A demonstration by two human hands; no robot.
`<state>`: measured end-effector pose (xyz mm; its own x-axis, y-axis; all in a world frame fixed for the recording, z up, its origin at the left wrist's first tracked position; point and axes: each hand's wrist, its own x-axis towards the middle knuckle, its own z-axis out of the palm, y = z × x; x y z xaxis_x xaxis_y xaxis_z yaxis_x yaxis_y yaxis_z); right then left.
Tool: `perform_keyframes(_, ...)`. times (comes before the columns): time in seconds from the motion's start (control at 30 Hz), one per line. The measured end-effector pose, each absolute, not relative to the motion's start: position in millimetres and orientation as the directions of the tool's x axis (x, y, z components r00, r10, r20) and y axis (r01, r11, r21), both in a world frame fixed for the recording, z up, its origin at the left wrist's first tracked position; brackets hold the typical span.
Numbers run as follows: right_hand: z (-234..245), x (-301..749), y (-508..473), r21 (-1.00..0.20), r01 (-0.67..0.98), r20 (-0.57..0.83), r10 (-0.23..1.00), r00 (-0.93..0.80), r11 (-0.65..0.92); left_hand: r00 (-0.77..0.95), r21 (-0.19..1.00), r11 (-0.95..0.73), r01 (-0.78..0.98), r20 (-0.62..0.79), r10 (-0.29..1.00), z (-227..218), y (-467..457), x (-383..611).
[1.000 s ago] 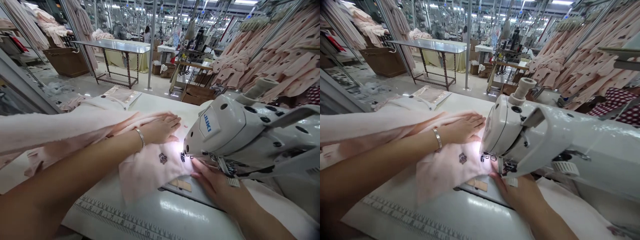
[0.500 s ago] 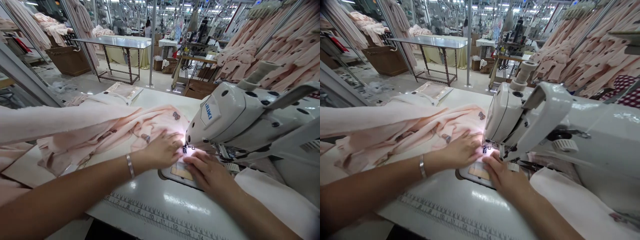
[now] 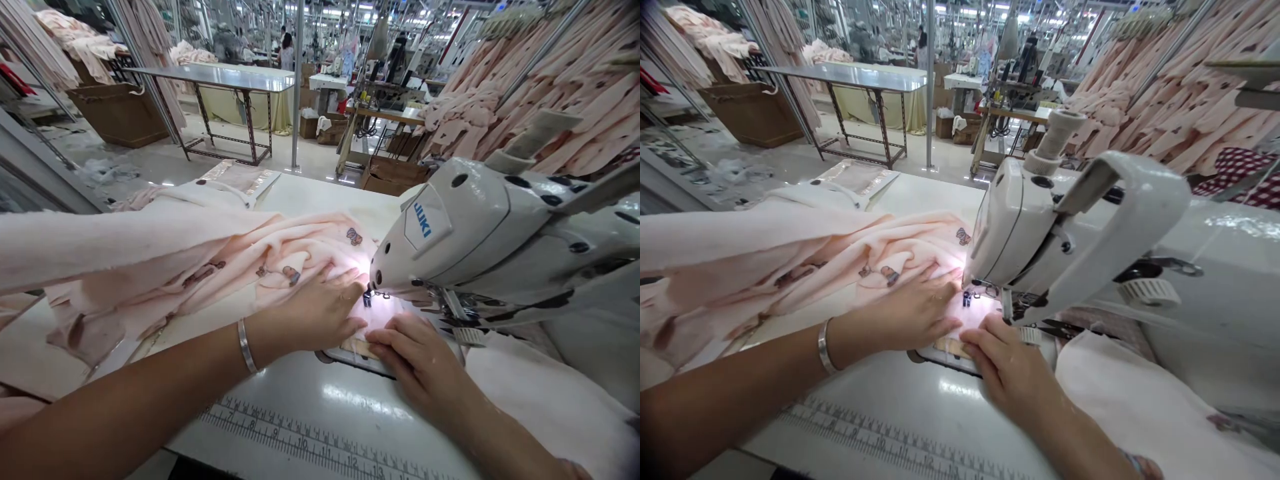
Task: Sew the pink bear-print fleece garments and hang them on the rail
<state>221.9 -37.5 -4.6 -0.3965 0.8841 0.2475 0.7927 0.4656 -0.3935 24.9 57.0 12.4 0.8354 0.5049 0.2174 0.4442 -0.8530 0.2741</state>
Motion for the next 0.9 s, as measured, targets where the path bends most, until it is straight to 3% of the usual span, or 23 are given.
perform_keyframes(0.2, -4.2, 223.8, -37.0, -0.484, 0.770, 0.247, 0.909, -0.336, 0.416, 0.917, 0.137, -0.972, 0.191, 0.329, 0.227, 3.1, 58.9, 24.8)
perform_keyframes(0.47, -11.4, 243.7, -19.6, -0.617, 0.763, 0.323, 0.946, 0.022, 0.193, 0.913, 0.201, -0.955, 0.217, 0.306, 0.272, 3.0, 59.2, 23.8)
perform_keyframes(0.6, -8.1, 241.4, -30.1, -0.558, 0.802, 0.321, 0.947, -0.031, 0.215, 0.900, 0.232, -0.945, 0.232, 0.317, 0.299, 3.4, 57.0, 23.0)
perform_keyframes(0.8, -14.0, 247.8, -27.2, -0.227, 0.923, 0.306, 0.922, -0.236, 0.311, 0.863, 0.356, -0.897, 0.261, 0.330, 0.381, -0.4, 70.5, 30.8)
perform_keyframes(0.9, -21.0, 251.1, -21.3, -0.206, 0.944, 0.279, 0.940, -0.196, 0.258, 0.851, 0.355, -0.884, 0.305, 0.314, 0.420, 1.4, 81.9, 36.7)
